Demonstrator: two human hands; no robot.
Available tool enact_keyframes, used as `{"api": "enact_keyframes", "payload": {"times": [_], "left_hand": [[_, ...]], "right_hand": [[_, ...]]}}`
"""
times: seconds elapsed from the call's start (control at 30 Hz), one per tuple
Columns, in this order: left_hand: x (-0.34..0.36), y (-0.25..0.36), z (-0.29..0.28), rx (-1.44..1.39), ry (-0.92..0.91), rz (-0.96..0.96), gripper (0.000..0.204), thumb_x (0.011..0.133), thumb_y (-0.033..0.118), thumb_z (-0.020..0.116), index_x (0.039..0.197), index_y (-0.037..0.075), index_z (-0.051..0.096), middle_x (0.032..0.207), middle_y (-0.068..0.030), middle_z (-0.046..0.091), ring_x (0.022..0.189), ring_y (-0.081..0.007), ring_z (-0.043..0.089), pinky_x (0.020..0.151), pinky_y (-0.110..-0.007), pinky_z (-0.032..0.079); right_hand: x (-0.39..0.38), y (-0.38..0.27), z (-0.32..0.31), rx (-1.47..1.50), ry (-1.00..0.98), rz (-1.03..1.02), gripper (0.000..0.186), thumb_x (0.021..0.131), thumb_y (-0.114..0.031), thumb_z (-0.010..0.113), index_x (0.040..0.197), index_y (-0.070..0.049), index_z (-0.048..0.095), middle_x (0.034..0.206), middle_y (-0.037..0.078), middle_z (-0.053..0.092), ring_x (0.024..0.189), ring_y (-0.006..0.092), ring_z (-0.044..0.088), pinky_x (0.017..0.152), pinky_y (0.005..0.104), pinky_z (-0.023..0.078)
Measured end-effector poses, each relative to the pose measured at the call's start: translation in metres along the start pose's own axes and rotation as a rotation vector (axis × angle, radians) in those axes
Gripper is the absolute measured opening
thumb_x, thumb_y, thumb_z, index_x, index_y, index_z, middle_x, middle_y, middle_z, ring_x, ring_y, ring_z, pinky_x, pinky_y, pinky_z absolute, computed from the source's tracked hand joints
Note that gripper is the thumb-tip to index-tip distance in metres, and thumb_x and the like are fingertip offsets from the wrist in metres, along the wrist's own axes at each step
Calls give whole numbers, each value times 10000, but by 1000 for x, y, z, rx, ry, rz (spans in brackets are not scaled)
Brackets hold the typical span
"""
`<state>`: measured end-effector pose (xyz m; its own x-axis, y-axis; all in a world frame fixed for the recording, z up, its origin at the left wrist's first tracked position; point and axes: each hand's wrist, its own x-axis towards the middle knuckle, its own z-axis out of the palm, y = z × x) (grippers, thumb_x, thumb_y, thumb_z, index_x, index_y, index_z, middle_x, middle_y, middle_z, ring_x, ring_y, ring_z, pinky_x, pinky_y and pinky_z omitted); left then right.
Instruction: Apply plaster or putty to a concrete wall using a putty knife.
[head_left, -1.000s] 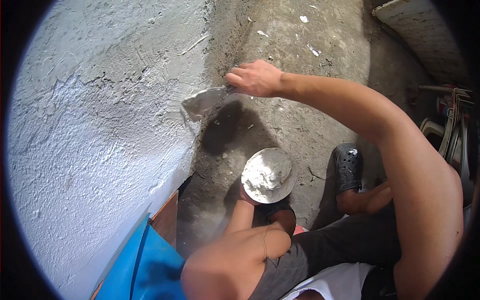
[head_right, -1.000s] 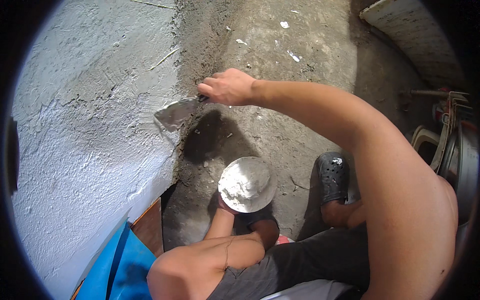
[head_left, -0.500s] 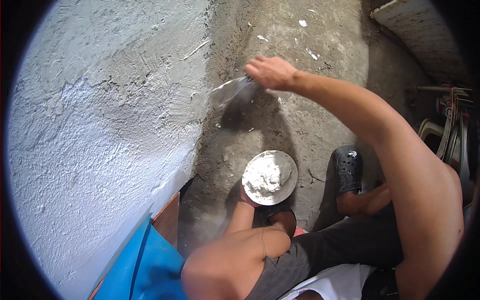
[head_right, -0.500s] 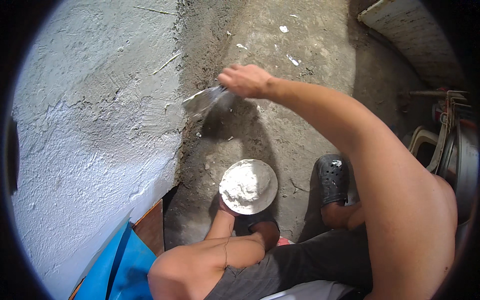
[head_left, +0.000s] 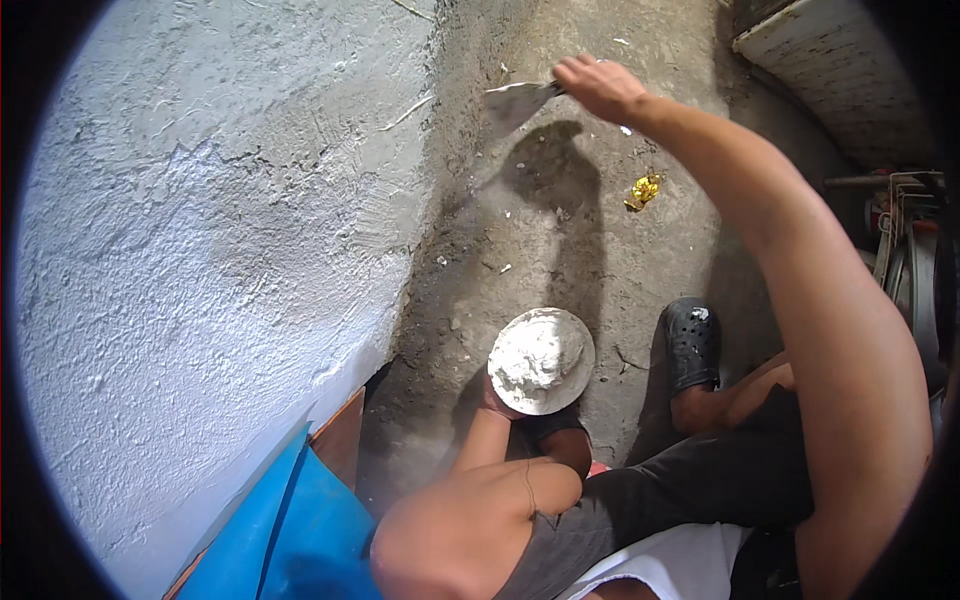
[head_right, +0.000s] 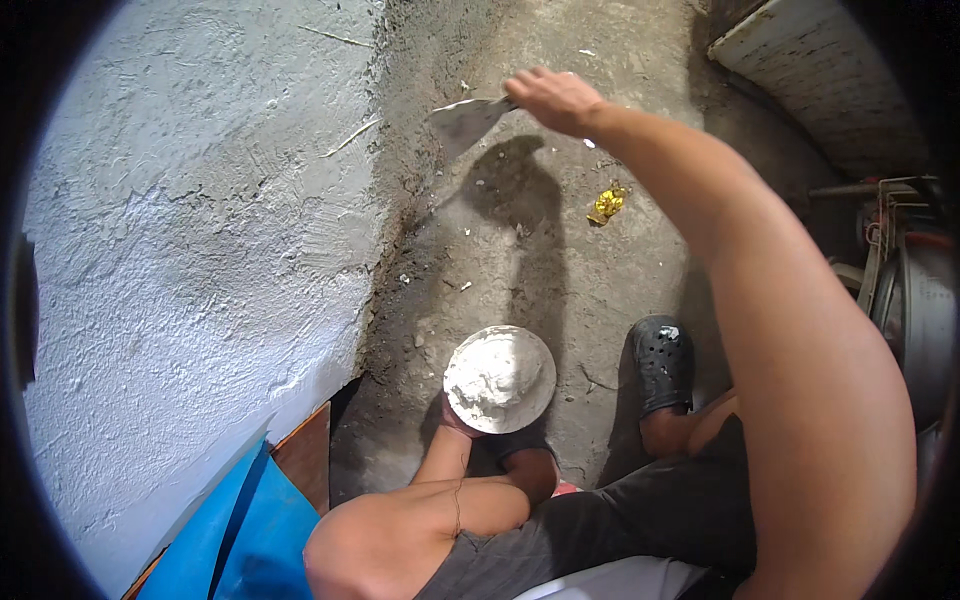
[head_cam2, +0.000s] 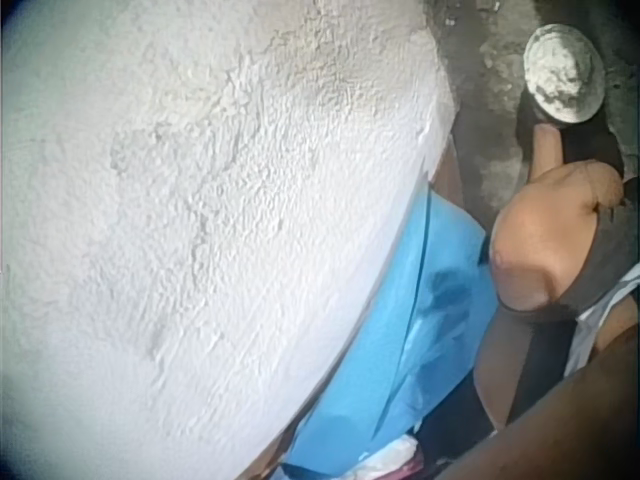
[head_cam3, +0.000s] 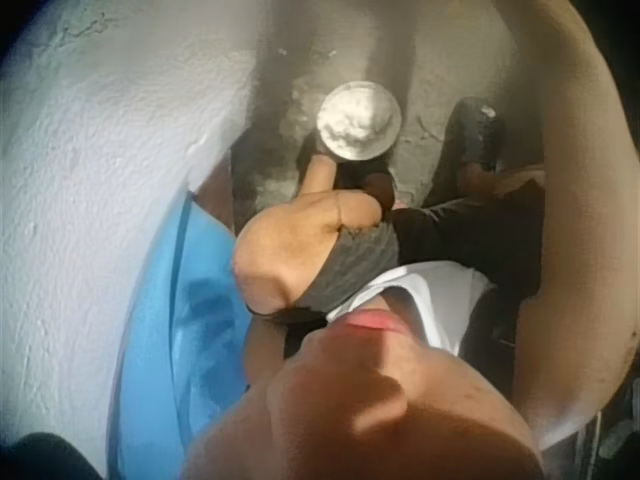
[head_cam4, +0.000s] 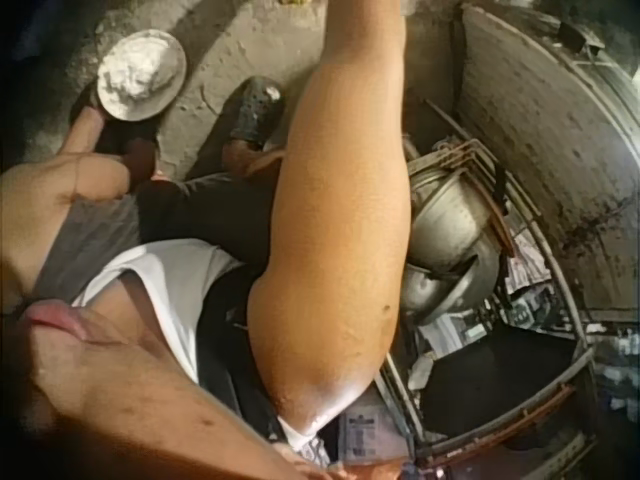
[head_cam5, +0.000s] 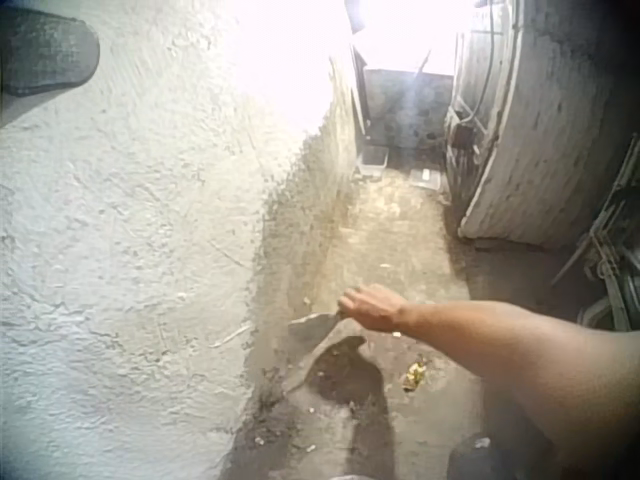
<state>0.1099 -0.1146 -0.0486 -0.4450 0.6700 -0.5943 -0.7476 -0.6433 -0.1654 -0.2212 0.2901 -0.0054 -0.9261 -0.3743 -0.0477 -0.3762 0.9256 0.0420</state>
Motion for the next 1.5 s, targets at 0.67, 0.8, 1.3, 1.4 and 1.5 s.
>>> {"api": "enact_keyframes", "payload": {"times": [0.67,0.8,1.3,1.4,1.5], "left_hand": [[4,8,91,241,20,48,841,950,655,445,1567,88,378,1582,-175,427,1423,-418,438,1172,-597,367],[10,18,129,222,-26,105,843,940,685,434,1580,142,363,1608,-148,391,1462,-412,380,1199,-610,322],[76,53,237,224,-203,183,725,977,584,452,1517,101,447,1544,-139,465,1424,-365,434,1208,-566,311],[81,44,236,155,-144,254,702,985,574,412,1531,132,427,1557,-128,442,1420,-378,430,1198,-587,318],[79,38,232,207,-299,306,683,1003,558,376,1538,135,413,1561,-124,428,1413,-379,433,1189,-592,328]], "right_hand": [[-152,14,-66,192,-259,-281,167,1038,-196,487,1129,-57,492,947,138,599,898,295,679,683,426,569],[-148,11,-79,217,-308,-326,268,951,-234,614,1117,-52,508,993,133,615,964,347,654,737,466,543],[-122,-27,-151,699,316,-133,318,901,-191,765,1099,-48,561,842,153,697,750,363,701,644,422,539],[-122,-47,-163,753,331,-176,311,896,-160,764,1108,-17,587,844,149,684,730,310,700,658,388,539],[-126,-70,-177,859,143,-127,312,900,-168,755,1121,-24,589,819,147,684,716,318,700,640,395,534]]}}
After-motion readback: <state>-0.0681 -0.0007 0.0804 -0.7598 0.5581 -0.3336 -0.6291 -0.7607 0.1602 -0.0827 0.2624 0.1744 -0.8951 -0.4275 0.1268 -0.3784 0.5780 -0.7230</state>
